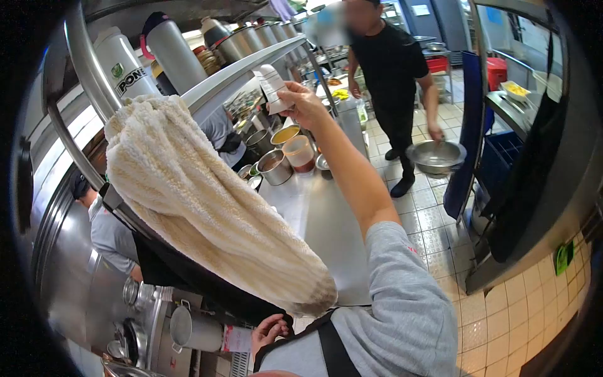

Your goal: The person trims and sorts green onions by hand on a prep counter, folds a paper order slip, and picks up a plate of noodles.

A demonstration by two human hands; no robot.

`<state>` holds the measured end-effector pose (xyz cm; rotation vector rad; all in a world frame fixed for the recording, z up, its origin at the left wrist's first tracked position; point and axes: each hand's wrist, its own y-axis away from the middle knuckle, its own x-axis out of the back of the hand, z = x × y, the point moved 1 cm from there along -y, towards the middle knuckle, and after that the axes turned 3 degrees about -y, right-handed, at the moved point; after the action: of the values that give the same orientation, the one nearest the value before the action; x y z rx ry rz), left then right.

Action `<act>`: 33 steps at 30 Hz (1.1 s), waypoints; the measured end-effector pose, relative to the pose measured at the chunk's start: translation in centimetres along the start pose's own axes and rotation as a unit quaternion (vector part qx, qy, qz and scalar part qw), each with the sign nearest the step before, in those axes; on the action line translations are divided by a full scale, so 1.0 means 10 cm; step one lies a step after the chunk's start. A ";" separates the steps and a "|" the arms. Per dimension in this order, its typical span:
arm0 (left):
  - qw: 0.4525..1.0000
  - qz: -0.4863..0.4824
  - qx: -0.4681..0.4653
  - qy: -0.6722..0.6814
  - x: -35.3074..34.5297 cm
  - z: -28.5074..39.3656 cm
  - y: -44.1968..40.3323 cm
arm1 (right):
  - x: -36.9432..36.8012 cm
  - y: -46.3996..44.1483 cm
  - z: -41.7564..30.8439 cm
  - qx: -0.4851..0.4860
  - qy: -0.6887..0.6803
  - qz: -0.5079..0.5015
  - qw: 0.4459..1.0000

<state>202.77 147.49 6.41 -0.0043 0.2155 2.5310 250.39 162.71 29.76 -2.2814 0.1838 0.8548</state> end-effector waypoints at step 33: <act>0.715 0.592 0.159 -0.337 2.70 -1.15 4.52 | -3.23 5.22 6.55 -0.483 0.434 -0.678 0.343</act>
<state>154.46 124.25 0.61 1.6679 0.4436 3.3871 172.53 162.37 -14.95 -2.2287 -1.9724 -1.5831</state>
